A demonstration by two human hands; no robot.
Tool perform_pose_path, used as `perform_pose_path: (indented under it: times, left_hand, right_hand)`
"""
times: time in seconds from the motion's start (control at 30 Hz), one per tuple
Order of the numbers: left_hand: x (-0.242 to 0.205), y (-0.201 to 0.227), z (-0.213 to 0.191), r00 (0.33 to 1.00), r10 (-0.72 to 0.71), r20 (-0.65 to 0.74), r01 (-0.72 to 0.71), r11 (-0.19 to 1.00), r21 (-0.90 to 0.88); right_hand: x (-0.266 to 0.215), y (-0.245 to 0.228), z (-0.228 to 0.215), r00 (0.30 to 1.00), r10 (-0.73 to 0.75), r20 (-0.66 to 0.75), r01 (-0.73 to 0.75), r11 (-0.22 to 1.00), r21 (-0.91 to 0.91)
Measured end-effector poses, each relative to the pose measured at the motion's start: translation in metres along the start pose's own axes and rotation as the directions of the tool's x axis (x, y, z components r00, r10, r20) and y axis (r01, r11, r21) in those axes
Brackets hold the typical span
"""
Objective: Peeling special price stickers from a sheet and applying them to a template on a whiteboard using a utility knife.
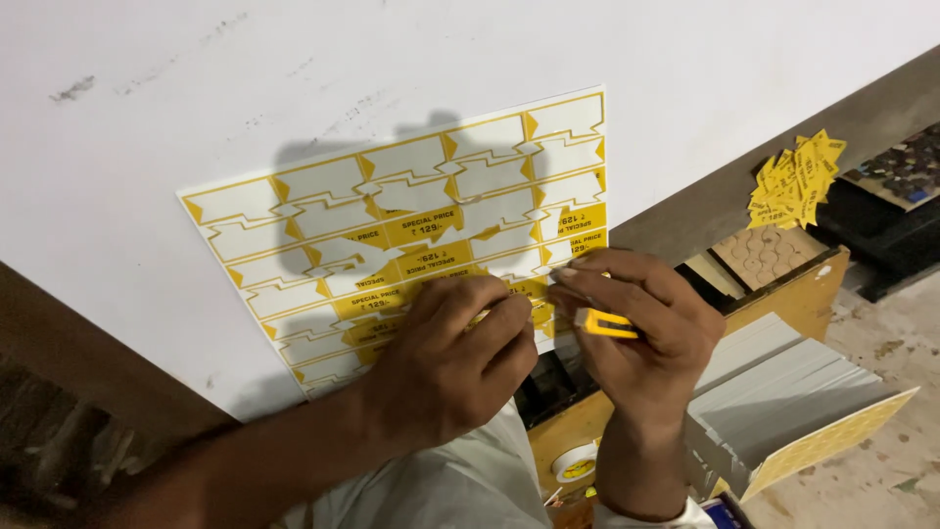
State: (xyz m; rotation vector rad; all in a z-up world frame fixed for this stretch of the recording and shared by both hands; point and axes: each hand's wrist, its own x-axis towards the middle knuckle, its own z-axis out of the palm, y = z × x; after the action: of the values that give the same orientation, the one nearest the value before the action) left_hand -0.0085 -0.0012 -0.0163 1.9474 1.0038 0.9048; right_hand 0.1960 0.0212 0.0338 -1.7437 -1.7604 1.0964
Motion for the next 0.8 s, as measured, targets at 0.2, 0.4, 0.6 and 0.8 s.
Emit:
perform_pose_path:
  times: [0.2, 0.4, 0.6, 0.8]
  left_hand:
    - [0.000, 0.000, 0.001, 1.000, 0.015, 0.023, -0.015, 1.000, 0.015]
    - [0.001, 0.000, 0.003, 1.000, 0.013, 0.000, -0.013, 1.000, 0.013]
    - [0.004, 0.002, 0.000, 1.000, -0.020, 0.007, 0.020, 1.000, 0.019]
    - [0.001, 0.003, 0.000, 0.993, -0.079, -0.090, 0.074, 0.996, -0.050]
  right_hand:
    - [0.002, -0.008, 0.003, 0.998, 0.065, -0.021, -0.066, 0.997, -0.035]
    - [0.004, -0.011, 0.002, 0.995, 0.103, -0.003, -0.103, 0.994, -0.021]
    - [0.001, -0.005, 0.000, 0.996, 0.092, 0.009, -0.092, 0.996, 0.010]
    - [-0.004, -0.019, 0.009, 0.998, 0.038, -0.051, -0.046, 0.986, -0.161]
